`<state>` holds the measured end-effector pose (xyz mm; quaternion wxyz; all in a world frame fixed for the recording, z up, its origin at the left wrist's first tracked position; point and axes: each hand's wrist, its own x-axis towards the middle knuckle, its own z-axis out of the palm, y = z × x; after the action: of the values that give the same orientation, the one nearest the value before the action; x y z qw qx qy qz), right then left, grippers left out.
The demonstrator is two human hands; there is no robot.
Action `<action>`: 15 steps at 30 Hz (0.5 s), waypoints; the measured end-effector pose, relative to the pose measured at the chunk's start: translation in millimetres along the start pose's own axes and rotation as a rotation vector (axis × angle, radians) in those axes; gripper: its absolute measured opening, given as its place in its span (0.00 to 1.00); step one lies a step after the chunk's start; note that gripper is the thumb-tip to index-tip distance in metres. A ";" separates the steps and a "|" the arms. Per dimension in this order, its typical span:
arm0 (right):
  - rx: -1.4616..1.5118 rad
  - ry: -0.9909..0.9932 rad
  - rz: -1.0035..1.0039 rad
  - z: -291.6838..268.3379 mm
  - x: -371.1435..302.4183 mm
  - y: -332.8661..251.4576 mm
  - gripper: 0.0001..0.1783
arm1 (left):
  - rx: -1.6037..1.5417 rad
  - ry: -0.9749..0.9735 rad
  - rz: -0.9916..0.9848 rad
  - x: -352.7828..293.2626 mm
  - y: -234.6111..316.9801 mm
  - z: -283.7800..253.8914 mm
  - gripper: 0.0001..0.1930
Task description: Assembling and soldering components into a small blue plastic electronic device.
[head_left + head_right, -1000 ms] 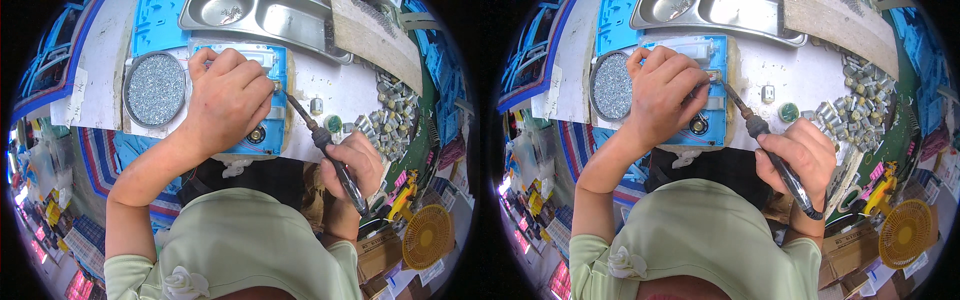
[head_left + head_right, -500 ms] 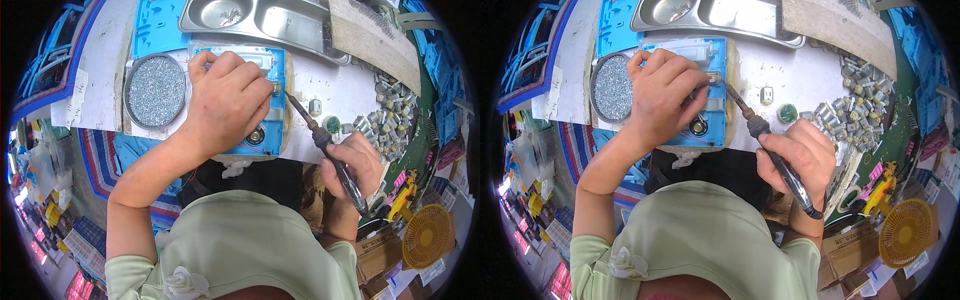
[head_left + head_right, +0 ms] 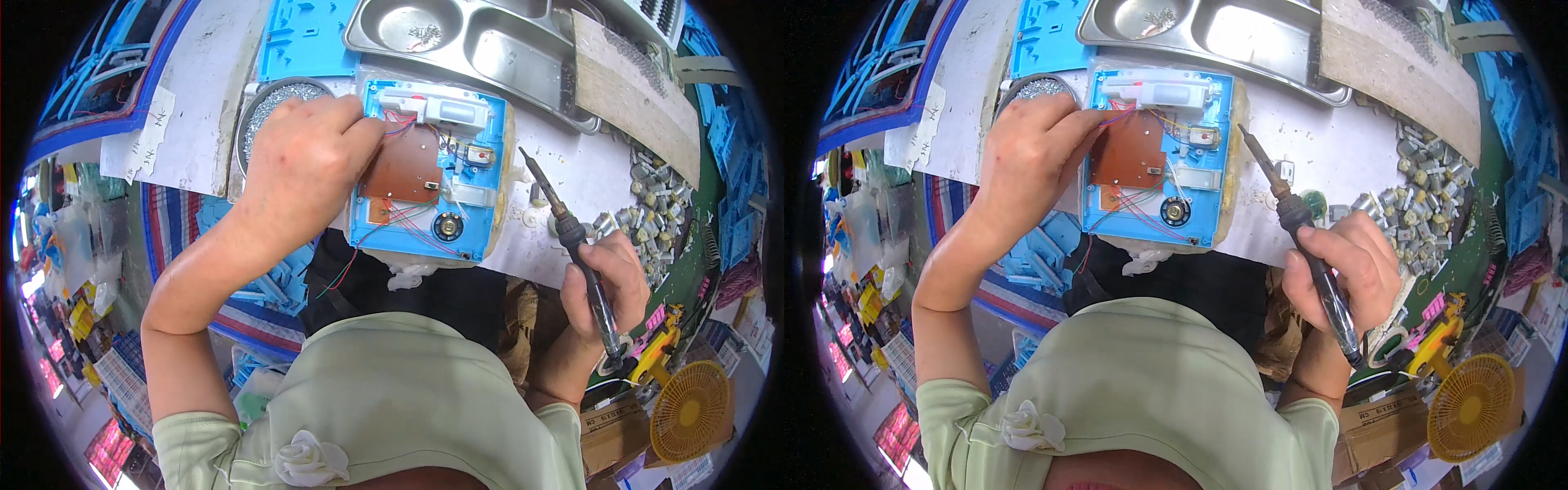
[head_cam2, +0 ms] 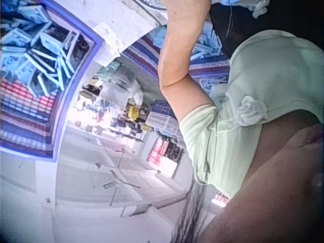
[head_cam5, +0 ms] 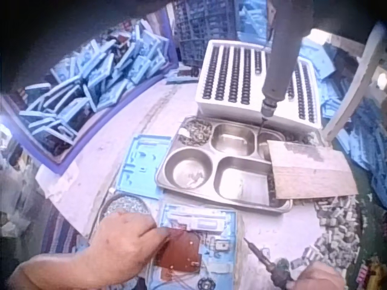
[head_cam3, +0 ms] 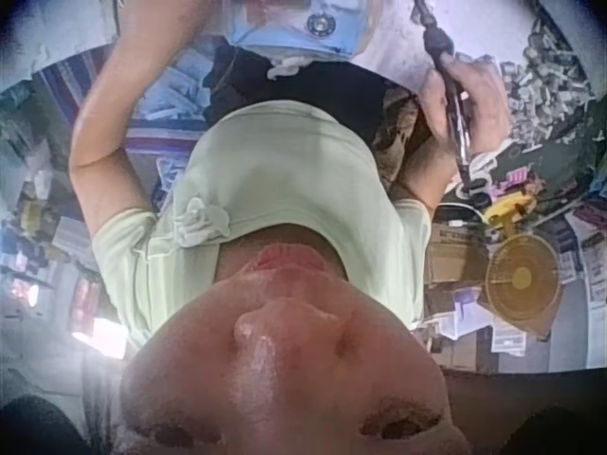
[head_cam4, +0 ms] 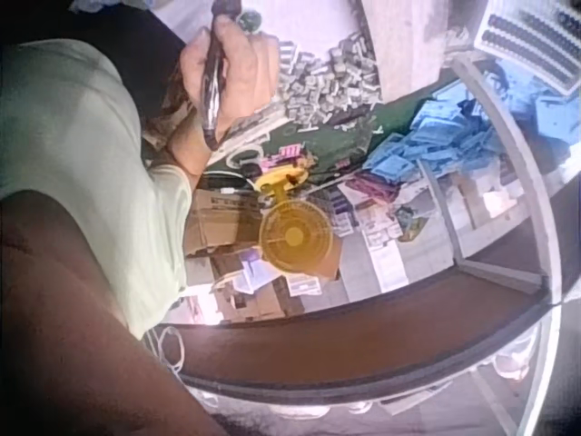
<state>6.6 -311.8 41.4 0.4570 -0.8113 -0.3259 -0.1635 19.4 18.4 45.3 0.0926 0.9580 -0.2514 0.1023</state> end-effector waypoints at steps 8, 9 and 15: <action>0.440 0.200 0.422 49.3 8.9 -15.5 0.23 | -0.805 0.277 -0.319 12.1 24.3 30.3 0.06; 0.455 0.180 0.433 57.7 16.4 -18.5 0.24 | -0.884 0.291 -0.419 12.5 27.1 36.8 0.05; 0.401 0.106 0.362 95.6 63.9 -6.0 0.29 | -1.043 0.275 -0.527 13.2 27.1 39.0 0.04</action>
<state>46.3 -204.3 30.7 0.6466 -0.7400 -0.1774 -0.0536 23.0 -19.8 14.4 0.6045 0.7942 -0.0080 0.0621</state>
